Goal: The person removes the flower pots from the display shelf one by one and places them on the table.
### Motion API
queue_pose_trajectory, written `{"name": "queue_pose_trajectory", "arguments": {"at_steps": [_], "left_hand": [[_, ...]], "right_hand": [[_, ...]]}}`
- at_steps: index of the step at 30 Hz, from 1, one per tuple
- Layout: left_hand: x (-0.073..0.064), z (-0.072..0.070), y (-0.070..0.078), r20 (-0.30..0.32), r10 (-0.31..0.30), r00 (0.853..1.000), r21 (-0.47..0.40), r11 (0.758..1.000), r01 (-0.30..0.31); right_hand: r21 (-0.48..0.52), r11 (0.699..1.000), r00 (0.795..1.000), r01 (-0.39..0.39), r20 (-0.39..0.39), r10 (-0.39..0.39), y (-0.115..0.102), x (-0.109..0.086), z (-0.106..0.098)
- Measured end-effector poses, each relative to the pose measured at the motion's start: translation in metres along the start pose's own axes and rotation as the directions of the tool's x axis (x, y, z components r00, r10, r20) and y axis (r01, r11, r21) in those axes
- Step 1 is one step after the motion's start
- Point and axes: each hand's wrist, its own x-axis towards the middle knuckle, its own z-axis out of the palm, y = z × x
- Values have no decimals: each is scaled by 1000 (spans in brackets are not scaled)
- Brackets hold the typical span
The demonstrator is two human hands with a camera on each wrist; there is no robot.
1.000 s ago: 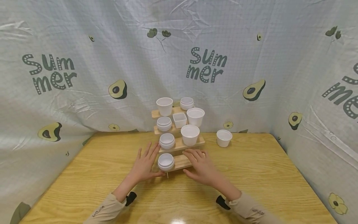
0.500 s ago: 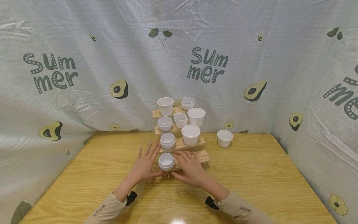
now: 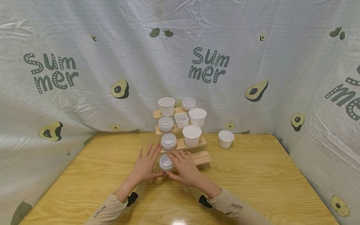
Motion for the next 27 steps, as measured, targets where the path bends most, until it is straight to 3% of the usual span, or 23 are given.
{"name": "queue_pose_trajectory", "arguments": {"at_steps": [27], "left_hand": [[-1,-4,3,4,-4,1000,12,1000,4]], "right_hand": [[-8,1000,997,8,77,-7,-4,9,13]]}}
